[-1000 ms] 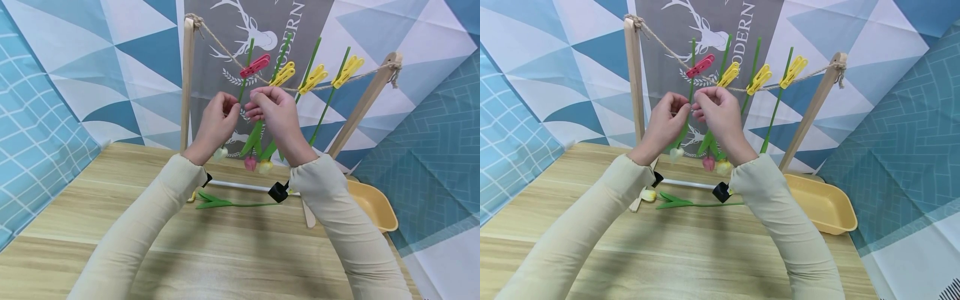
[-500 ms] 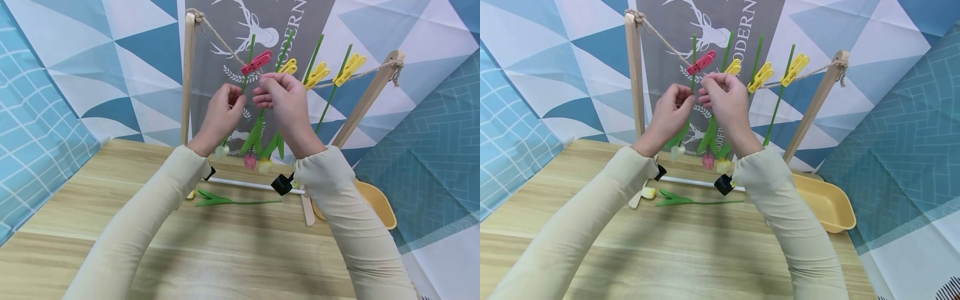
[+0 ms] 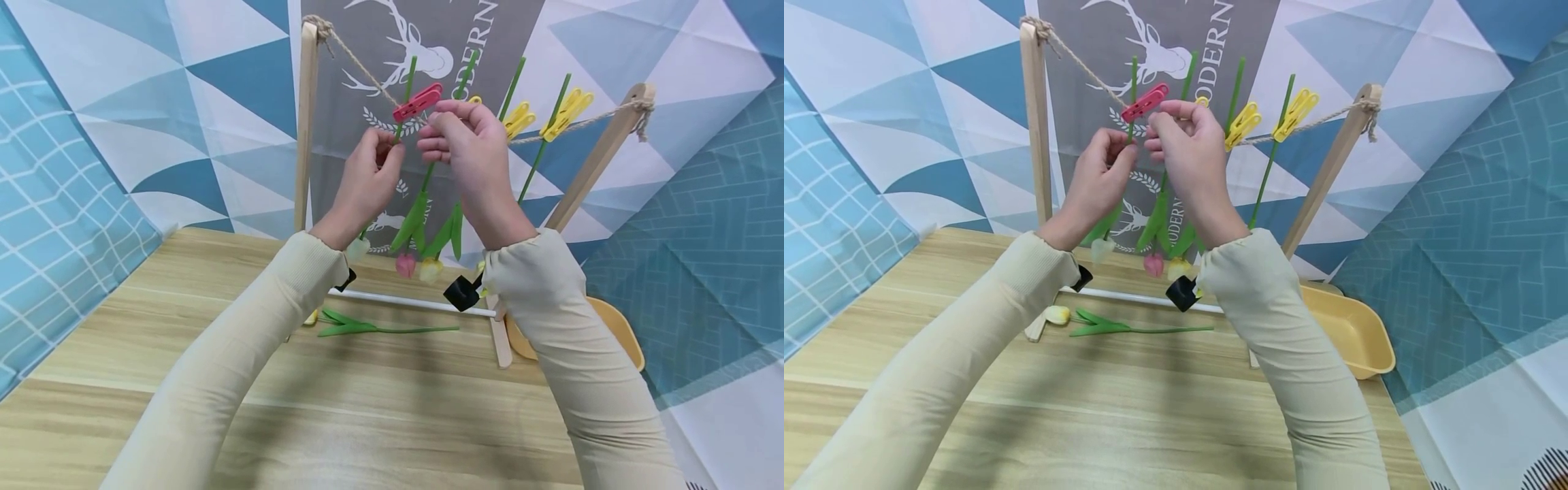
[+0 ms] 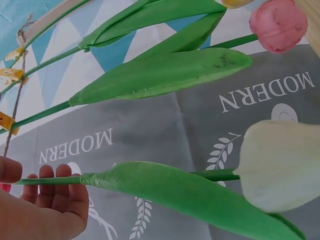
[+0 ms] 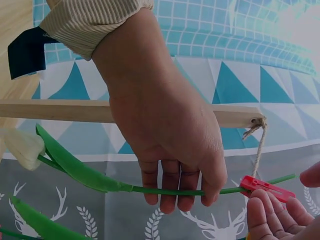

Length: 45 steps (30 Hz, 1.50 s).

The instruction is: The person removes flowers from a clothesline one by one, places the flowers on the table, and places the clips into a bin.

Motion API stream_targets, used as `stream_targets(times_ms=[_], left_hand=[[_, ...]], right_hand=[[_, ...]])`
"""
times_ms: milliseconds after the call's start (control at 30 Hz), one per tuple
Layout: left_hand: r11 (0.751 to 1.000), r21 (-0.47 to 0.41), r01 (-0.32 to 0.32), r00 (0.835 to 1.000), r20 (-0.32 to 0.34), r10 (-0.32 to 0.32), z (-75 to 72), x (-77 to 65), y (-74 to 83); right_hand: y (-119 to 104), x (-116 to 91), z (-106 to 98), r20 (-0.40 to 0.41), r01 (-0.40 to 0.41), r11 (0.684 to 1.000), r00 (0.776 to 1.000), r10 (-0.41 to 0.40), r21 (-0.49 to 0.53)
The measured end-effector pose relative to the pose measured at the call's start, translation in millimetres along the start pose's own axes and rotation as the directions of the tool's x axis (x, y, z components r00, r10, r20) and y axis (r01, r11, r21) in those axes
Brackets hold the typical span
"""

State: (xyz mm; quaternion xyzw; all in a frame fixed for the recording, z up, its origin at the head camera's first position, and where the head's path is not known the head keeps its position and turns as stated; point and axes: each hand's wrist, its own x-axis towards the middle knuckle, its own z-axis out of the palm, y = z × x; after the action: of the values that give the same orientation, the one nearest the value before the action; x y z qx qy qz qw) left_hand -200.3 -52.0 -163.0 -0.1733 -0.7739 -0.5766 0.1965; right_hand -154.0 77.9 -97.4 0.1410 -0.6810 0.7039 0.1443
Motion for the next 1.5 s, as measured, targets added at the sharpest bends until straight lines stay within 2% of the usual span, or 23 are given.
stream_targets(times_ms=[433,800,1100,1333,1500], left_hand=[[0.999,-0.044,-0.025,1.0,0.014,0.025,6.6,0.3,2.6],[0.998,-0.035,-0.055,0.998,-0.019,0.055,11.3,2.4,5.2],[0.994,-0.089,-0.064,0.997,-0.039,0.06,13.7,0.3,8.3],[0.988,-0.149,-0.051,0.998,-0.055,0.043,12.1,-0.8,8.2],[0.983,-0.159,-0.09,0.994,-0.079,0.078,12.7,1.2,3.0]], right_hand=[[-0.7,0.2,-2.6,-0.017,0.01,1.0,1.0,-0.01,-0.012],[-3.0,1.9,-3.7,-0.026,0.02,1.0,0.999,-0.02,-0.015],[-4.3,2.9,-5.8,-0.029,0.014,1.0,0.999,-0.015,-0.023],[-9.9,3.4,-4.4,-0.006,-0.022,0.997,1.0,0.022,-0.075],[-14.8,4.6,-2.4,0.014,-0.048,0.992,0.999,0.05,-0.115]])
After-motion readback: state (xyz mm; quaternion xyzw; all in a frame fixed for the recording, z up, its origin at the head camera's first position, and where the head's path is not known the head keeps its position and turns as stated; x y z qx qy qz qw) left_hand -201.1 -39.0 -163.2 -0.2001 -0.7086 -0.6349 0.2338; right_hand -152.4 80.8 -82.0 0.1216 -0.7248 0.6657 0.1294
